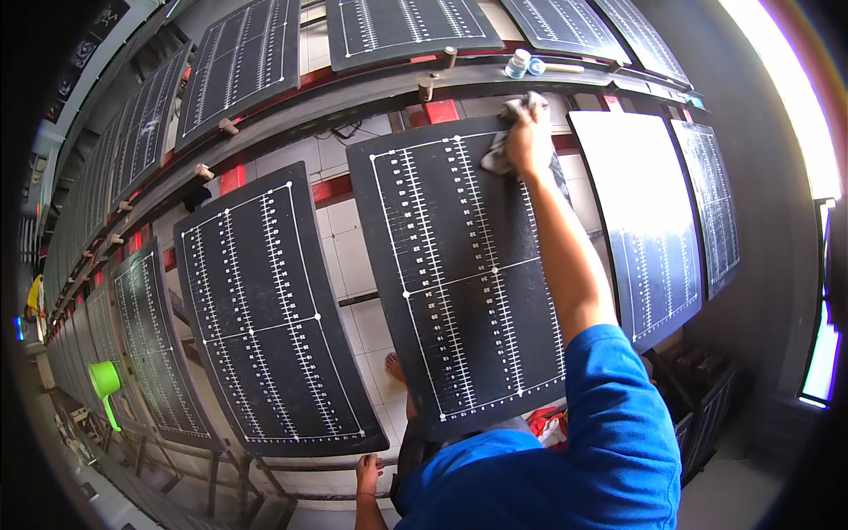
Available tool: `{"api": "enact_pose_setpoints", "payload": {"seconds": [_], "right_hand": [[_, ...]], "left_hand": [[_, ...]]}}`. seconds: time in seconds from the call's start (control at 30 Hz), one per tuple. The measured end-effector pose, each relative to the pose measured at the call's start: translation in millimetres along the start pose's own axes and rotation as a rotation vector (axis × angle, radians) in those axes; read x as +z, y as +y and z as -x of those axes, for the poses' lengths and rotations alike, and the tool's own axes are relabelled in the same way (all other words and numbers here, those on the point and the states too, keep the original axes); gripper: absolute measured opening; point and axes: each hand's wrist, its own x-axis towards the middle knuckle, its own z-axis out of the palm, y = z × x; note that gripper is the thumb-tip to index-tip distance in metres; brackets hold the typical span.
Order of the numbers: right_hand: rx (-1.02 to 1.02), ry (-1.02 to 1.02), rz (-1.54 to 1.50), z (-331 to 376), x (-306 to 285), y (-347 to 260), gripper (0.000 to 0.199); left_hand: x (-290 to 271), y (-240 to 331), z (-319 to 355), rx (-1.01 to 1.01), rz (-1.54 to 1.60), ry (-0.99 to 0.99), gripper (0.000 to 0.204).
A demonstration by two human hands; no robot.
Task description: The person cleans the surface of a solar panel using a cloth. They wipe the panel in broad strokes, moving from one side to the other, and occasionally adjust the cloth in their hands. The person also briefly holds a green scoop while cleaning.
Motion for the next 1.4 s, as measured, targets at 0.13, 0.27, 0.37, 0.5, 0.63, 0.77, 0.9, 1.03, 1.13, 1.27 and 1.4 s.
{"api": "enact_pose_setpoints", "payload": {"seconds": [0.13,0.27,0.37,0.5,0.63,0.77,0.9,1.03,1.13,1.27,1.4], "right_hand": [[0.027,0.036,0.056,-3,-6,30,0.046],[0.054,-0.034,-0.071,84,-44,47,0.048],[0.186,-0.154,0.006,194,-123,34,0.049],[0.457,-0.093,-0.002,337,-227,26,0.046],[0.725,-0.016,0.145,423,-261,20,0.046],[0.709,0.142,0.352,482,-238,-22,0.051],[0.543,0.043,0.219,523,-215,-215,0.055],[0.278,-0.128,-0.053,598,-217,-339,0.053],[0.610,-0.120,-0.521,636,-252,-354,0.047],[0.998,-0.042,-0.763,673,-277,-317,0.045],[1.075,0.158,-1.055,652,-299,-306,0.048]], "left_hand": [[-19,17,6,-0.040,-0.146,-0.029,0.035],[-46,36,-5,0.006,-0.150,-0.057,0.035],[-66,52,-15,0.021,-0.251,-0.089,0.036],[-90,83,-49,0.083,-0.289,-0.082,0.041],[-129,88,-74,0.170,-0.267,-0.117,0.042],[-216,69,-129,0.248,-0.285,-0.162,0.040],[-337,21,-171,0.263,-0.248,-0.217,0.036],[-382,37,-141,0.187,-0.632,-0.173,0.039],[-405,50,-160,0.140,-0.623,-0.250,0.043],[-393,86,-177,0.152,-0.651,-0.339,0.049],[-361,113,-173,0.267,-0.637,-0.383,0.045]]}}
